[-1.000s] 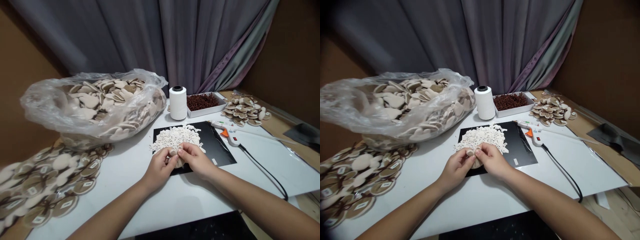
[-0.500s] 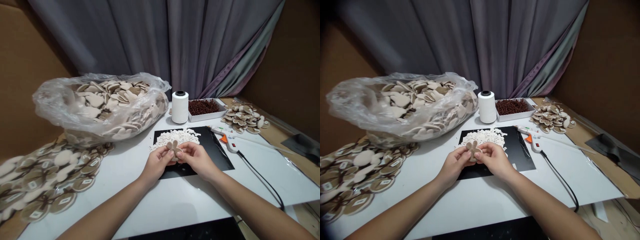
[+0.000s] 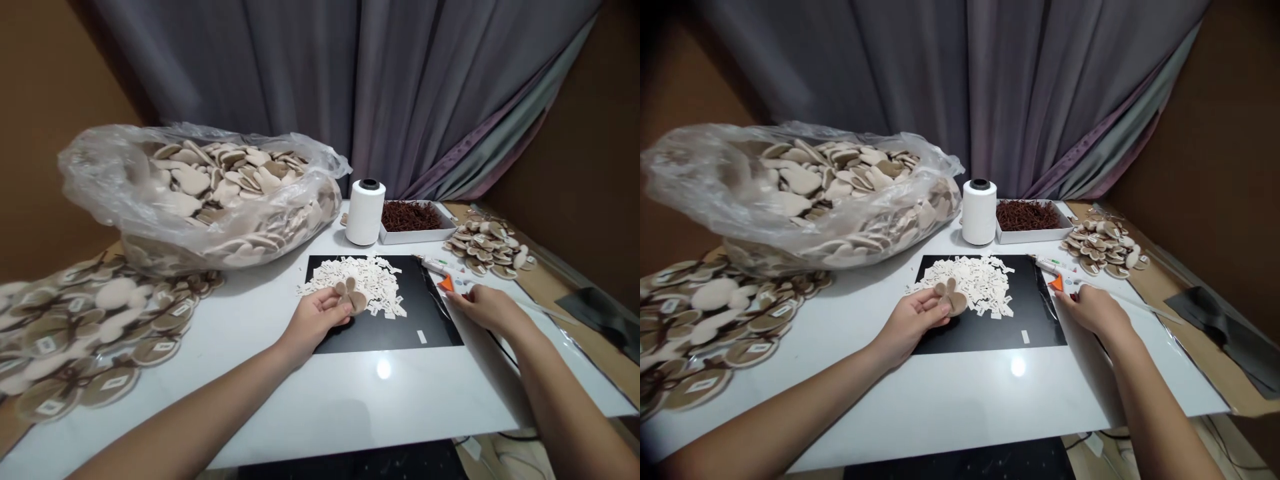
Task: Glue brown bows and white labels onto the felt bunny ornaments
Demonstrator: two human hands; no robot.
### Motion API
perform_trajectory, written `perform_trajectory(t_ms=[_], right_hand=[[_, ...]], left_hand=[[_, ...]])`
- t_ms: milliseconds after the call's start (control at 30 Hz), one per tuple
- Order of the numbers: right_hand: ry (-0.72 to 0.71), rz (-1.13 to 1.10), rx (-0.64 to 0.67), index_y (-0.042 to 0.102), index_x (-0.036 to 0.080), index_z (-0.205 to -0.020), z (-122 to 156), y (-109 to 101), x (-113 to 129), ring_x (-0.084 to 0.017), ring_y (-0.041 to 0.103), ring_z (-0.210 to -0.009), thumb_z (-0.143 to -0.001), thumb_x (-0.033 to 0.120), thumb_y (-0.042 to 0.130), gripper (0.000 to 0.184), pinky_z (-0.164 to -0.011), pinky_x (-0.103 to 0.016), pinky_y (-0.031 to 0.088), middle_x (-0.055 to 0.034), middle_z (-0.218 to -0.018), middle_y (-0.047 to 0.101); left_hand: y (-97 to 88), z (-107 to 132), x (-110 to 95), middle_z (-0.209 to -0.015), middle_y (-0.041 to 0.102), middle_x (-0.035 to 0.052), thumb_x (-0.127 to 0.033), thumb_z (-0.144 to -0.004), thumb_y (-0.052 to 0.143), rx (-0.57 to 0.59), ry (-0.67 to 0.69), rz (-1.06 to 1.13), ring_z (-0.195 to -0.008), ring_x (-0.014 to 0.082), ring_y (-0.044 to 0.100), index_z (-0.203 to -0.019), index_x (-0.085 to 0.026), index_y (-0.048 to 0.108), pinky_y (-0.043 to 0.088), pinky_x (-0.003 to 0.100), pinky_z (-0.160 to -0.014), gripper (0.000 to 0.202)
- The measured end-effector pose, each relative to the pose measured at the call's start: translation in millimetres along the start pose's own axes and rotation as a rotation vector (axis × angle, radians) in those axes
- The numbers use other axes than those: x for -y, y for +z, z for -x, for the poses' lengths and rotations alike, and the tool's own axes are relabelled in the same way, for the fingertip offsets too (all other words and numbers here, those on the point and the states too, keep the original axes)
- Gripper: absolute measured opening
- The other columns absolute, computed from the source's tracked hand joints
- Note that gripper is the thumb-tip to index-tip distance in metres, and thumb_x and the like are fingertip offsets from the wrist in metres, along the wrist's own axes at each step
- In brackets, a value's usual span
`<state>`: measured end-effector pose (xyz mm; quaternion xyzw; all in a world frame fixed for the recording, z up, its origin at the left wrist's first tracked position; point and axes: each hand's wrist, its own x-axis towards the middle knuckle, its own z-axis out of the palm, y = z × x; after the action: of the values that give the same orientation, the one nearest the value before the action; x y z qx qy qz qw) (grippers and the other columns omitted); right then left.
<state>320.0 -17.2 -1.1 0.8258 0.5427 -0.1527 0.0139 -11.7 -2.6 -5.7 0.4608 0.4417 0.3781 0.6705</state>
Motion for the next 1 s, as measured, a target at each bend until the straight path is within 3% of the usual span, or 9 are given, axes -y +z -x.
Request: perform_trajectory(t_ms=[133,233,333,433,533,633,733,833,1000], right_hand=[[-0.018,-0.179,-0.025,0.051,0.02,-0.059,0.7,4.6,-2.3,-0.022,0.057,-0.056,-0.076,0.051,0.05,0.036,-0.049,-0.029,0.036,-0.0078,-0.06,0.061],[-0.08,-0.647,-0.011,0.05,0.02,-0.066,16.2,5.9,1.1,-0.018,0.056,-0.054,-0.076,0.043,0.054,0.025,-0.05,-0.028,0.041,-0.0032,-0.058,0.059],[-0.164,-1.202,0.029,0.056,0.019,-0.088,34.7,9.1,17.8,-0.02,0.065,-0.075,-0.07,0.039,0.065,0.028,-0.062,-0.028,0.051,-0.0089,-0.094,0.068],[-0.238,-1.416,0.116,0.056,0.021,-0.102,48.2,18.1,41.6,-0.016,0.064,-0.067,-0.065,0.034,0.074,0.043,-0.056,-0.027,0.052,-0.0111,-0.112,0.064],[-0.36,-1.435,0.182,0.055,0.021,-0.104,58.6,34.9,59.2,-0.011,0.053,-0.044,-0.07,0.04,0.071,0.042,-0.042,-0.026,0.046,-0.0093,-0.091,0.068],[-0.498,-1.377,0.3,0.058,0.018,-0.096,69.2,52.8,64.2,-0.012,0.049,-0.042,-0.078,0.055,0.058,0.041,-0.038,-0.026,0.042,-0.0059,-0.071,0.064],[-0.551,-1.158,0.378,0.061,0.019,-0.097,76.3,62.2,60.7,-0.013,0.046,-0.044,-0.084,0.057,0.048,0.042,-0.042,-0.027,0.041,0.0005,-0.053,0.052],[-0.587,-0.93,0.32,0.063,0.021,-0.098,76.0,62.7,56.9,-0.014,0.045,-0.044,-0.087,0.052,0.045,0.037,-0.047,-0.028,0.042,0.0026,-0.049,0.046],[-0.684,-0.801,0.299,0.063,0.023,-0.098,70.2,61.2,57.8,-0.016,0.047,-0.044,-0.09,0.044,0.043,0.031,-0.044,-0.027,0.042,0.0017,-0.048,0.048]], left_hand=[[-1.0,-1.9,0.0,-0.097,0.069,0.0069,-0.033,-0.071,0.073,-0.028,0.009,-0.011,-0.086,0.015,0.063,-0.102,-0.016,0.065,0.052,0.023,-0.069,0.036],[-1.2,-2.6,-1.2,-0.094,0.069,0.0071,-0.032,-0.071,0.072,-0.035,0.022,-0.026,-0.081,0.0151,0.063,-0.098,-0.015,0.066,0.053,0.023,-0.066,0.032],[-2.0,-4.1,-0.5,-0.084,0.069,0.0047,-0.031,-0.072,0.073,-0.028,0.035,-0.025,-0.072,0.0121,0.062,-0.089,-0.015,0.068,0.052,0.021,-0.064,0.024],[-3.4,-6.7,2.3,-0.085,0.069,0.0038,-0.03,-0.071,0.074,-0.038,0.042,0.012,-0.073,0.0112,0.062,-0.088,-0.015,0.068,0.052,0.02,-0.064,0.024],[-4.0,-8.7,4.5,-0.086,0.07,0.0044,-0.029,-0.07,0.074,-0.068,0.042,0.029,-0.075,0.0127,0.063,-0.093,-0.015,0.067,0.053,0.022,-0.064,0.028],[-2.1,-9.2,3.7,-0.085,0.07,0.0055,-0.029,-0.068,0.076,-0.092,0.034,0.03,-0.074,0.0138,0.064,-0.094,-0.014,0.067,0.054,0.023,-0.062,0.03],[1.2,-9.0,0.7,-0.082,0.071,0.0061,-0.026,-0.066,0.077,-0.105,0.014,0.034,-0.072,0.0138,0.065,-0.091,-0.013,0.068,0.053,0.022,-0.06,0.029],[3.1,-8.9,-1.2,-0.077,0.072,0.0052,-0.024,-0.066,0.076,-0.109,0.004,0.037,-0.068,0.0122,0.065,-0.087,-0.013,0.069,0.052,0.02,-0.059,0.025],[2.1,-9.2,0.6,-0.074,0.072,0.0047,-0.025,-0.068,0.075,-0.102,0.035,-0.007,-0.064,0.0128,0.064,-0.086,-0.014,0.07,0.051,0.023,-0.058,0.022]])
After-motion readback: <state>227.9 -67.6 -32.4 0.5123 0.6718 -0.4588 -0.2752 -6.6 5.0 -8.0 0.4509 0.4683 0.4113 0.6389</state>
